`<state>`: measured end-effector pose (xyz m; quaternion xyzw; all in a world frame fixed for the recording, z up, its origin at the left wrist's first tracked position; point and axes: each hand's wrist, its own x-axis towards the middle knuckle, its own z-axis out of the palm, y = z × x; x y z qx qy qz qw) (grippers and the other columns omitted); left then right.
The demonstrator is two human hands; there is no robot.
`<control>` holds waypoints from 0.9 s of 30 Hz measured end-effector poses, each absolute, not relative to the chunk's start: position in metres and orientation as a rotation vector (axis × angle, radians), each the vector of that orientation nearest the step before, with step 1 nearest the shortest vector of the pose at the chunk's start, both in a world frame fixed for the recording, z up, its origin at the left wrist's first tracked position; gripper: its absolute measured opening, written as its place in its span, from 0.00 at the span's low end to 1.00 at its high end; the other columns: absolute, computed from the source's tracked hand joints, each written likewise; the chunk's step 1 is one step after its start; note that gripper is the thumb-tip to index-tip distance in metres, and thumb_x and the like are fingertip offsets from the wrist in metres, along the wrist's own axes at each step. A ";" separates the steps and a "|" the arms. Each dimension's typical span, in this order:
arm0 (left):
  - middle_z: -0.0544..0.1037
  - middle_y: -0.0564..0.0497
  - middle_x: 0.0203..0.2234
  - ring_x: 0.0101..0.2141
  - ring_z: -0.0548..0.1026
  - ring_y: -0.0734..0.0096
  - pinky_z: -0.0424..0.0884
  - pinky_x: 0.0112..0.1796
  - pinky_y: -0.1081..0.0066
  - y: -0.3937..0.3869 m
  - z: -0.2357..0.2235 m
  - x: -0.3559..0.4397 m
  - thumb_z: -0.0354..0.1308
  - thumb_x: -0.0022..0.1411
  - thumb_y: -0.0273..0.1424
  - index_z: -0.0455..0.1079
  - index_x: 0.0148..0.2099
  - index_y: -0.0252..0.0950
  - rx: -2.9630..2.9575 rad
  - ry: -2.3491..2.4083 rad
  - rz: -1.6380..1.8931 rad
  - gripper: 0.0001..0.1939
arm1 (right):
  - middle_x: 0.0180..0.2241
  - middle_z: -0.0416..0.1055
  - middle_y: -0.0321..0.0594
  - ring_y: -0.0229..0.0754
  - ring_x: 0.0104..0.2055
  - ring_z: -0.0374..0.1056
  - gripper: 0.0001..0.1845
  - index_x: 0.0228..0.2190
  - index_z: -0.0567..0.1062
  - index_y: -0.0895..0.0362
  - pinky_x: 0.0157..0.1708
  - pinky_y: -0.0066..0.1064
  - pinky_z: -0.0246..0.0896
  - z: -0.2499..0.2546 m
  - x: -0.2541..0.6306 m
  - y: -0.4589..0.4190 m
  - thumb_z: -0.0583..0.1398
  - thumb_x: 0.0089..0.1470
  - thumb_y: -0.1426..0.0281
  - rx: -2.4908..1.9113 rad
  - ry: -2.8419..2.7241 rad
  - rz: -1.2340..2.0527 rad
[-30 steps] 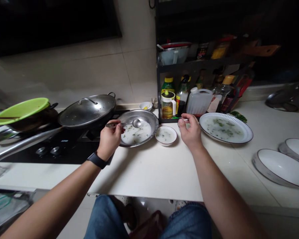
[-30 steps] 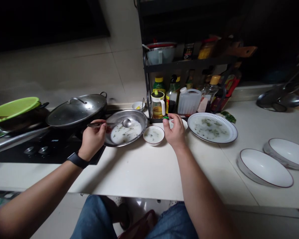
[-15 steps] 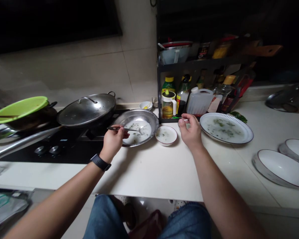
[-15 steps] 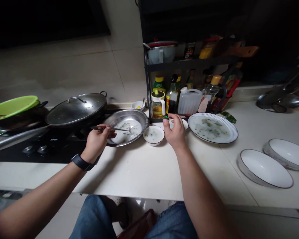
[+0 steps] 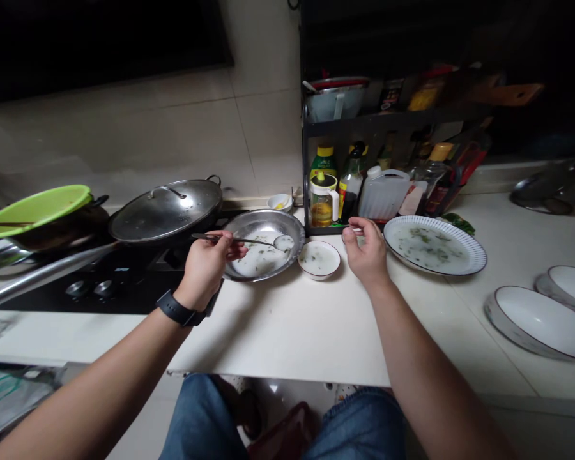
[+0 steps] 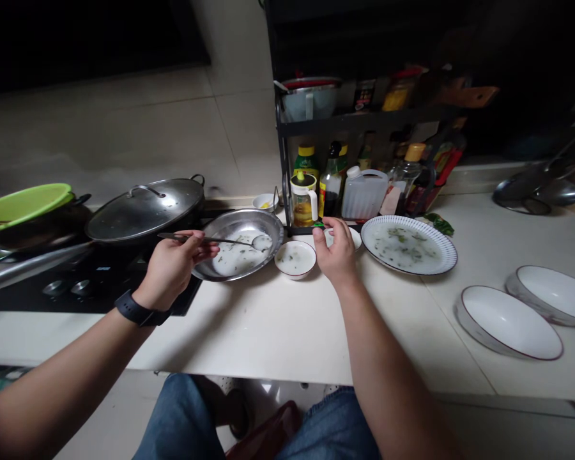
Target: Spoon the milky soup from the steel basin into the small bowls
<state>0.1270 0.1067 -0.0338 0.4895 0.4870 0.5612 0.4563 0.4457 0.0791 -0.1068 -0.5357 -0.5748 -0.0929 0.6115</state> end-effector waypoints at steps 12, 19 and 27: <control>0.81 0.46 0.27 0.30 0.84 0.60 0.83 0.38 0.58 0.090 -0.012 0.155 0.66 0.62 0.35 0.68 0.41 0.33 1.245 1.086 1.331 0.12 | 0.47 0.78 0.51 0.51 0.48 0.75 0.17 0.46 0.75 0.54 0.43 0.45 0.74 -0.106 0.446 0.079 0.58 0.65 0.55 -1.229 -1.309 -0.218; 0.81 0.47 0.28 0.29 0.83 0.60 0.83 0.35 0.59 0.072 -0.032 0.175 0.67 0.62 0.44 0.68 0.44 0.33 1.418 1.064 1.239 0.20 | 0.46 0.78 0.51 0.51 0.47 0.75 0.19 0.46 0.75 0.55 0.44 0.45 0.74 -0.105 0.447 0.079 0.57 0.66 0.54 -1.235 -1.317 -0.215; 0.83 0.42 0.40 0.41 0.83 0.61 0.80 0.44 0.63 0.048 -0.056 0.168 0.55 0.72 0.31 0.73 0.50 0.37 2.389 0.848 1.202 0.08 | 0.47 0.78 0.51 0.51 0.47 0.75 0.18 0.46 0.75 0.55 0.44 0.45 0.74 -0.107 0.449 0.079 0.58 0.65 0.54 -1.231 -1.300 -0.223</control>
